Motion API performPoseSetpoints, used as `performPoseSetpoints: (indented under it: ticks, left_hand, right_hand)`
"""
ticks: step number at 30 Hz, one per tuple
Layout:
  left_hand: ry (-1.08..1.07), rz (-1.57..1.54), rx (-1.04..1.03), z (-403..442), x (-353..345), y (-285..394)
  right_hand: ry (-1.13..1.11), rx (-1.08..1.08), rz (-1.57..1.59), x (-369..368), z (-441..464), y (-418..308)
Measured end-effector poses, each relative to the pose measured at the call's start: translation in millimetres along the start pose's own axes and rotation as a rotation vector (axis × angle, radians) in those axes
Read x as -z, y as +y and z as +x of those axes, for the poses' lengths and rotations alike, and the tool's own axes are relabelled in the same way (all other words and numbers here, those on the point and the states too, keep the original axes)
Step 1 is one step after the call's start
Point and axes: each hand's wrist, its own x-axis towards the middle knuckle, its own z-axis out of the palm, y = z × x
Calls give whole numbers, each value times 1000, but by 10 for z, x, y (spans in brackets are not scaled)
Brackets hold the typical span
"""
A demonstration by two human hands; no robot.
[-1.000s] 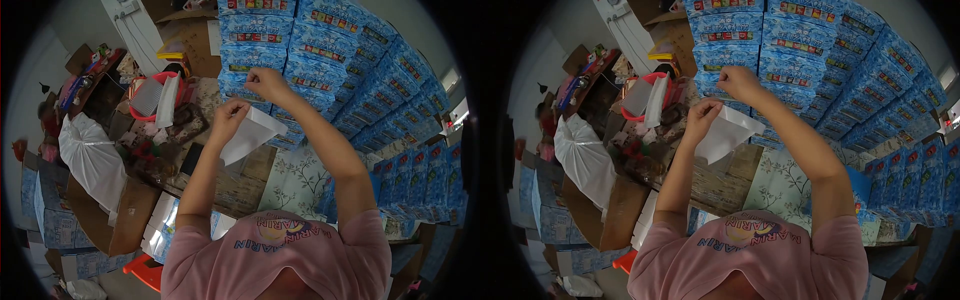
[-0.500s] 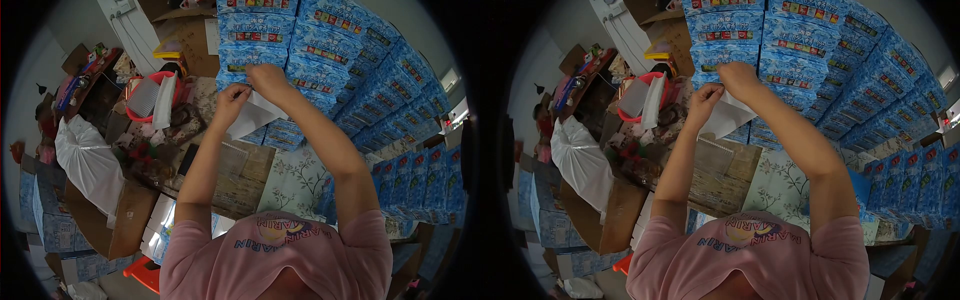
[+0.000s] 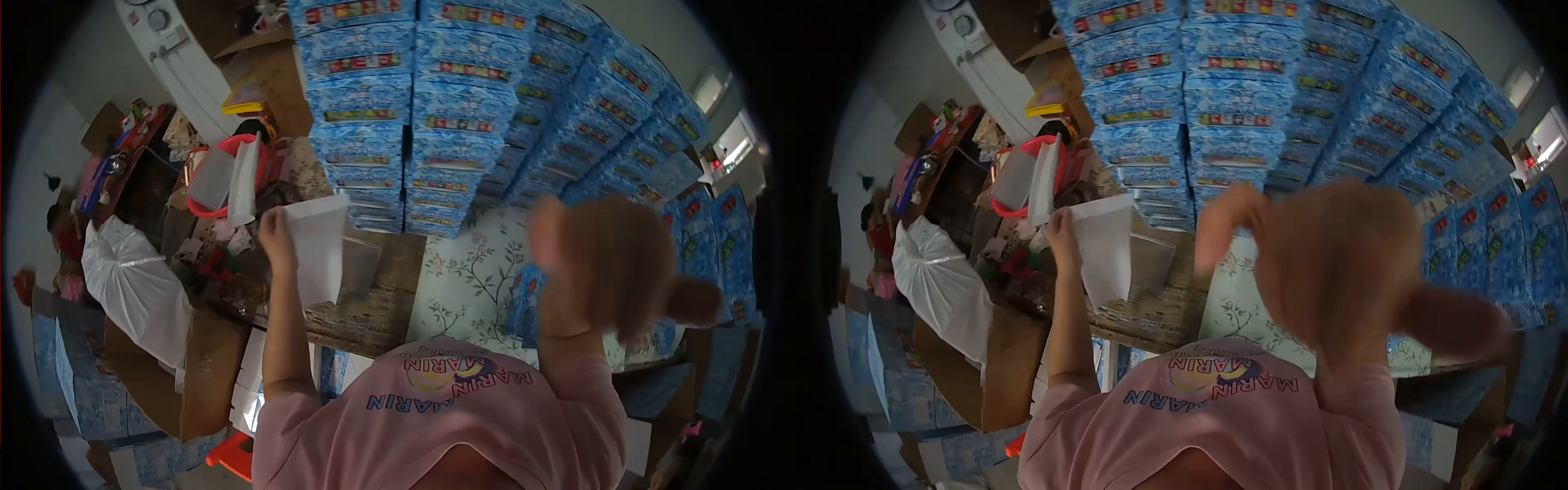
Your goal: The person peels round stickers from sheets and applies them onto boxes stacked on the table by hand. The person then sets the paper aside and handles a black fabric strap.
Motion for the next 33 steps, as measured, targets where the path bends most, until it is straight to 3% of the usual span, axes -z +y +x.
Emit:
performPoseSetpoints:
  ticks: [2,3,6,10,12,19,30,31,32,33]
  left_hand:
    - [174,31,-26,56,91,-32]
    - [248,0,-43,48,75,115]
    - [234,-30,-100,-33,7,486]
    - [203,45,-227,-82,-67,477]
    - [72,205,-292,-122,-75,336]
    - [4,307,-190,-382,36,206]
    - [-148,-277,-132,-915,-566,1277]
    - [-142,-280,-132,-984,-645,1385]
    - [-108,-329,-140,-1061,-733,1506]
    - [-72,-379,-149,-1143,-822,1616]
  right_hand:
    - [93,-42,-82,-46,-820,-897]
    - [139,-64,-120,75,-820,-963]
    - [249,-117,-193,-276,-796,-700]
    - [326,-162,-216,-425,-1004,-687]
    - [352,-187,-225,-567,-1249,-863]
    - [464,-246,-298,-657,-1582,-1000]
    - [619,-377,-367,-904,-2071,-1029]
    - [625,-397,-374,-569,-1968,-1097]
    - [630,-417,-382,-748,-1969,-944]
    - [632,-437,-391,-180,-1595,-808]
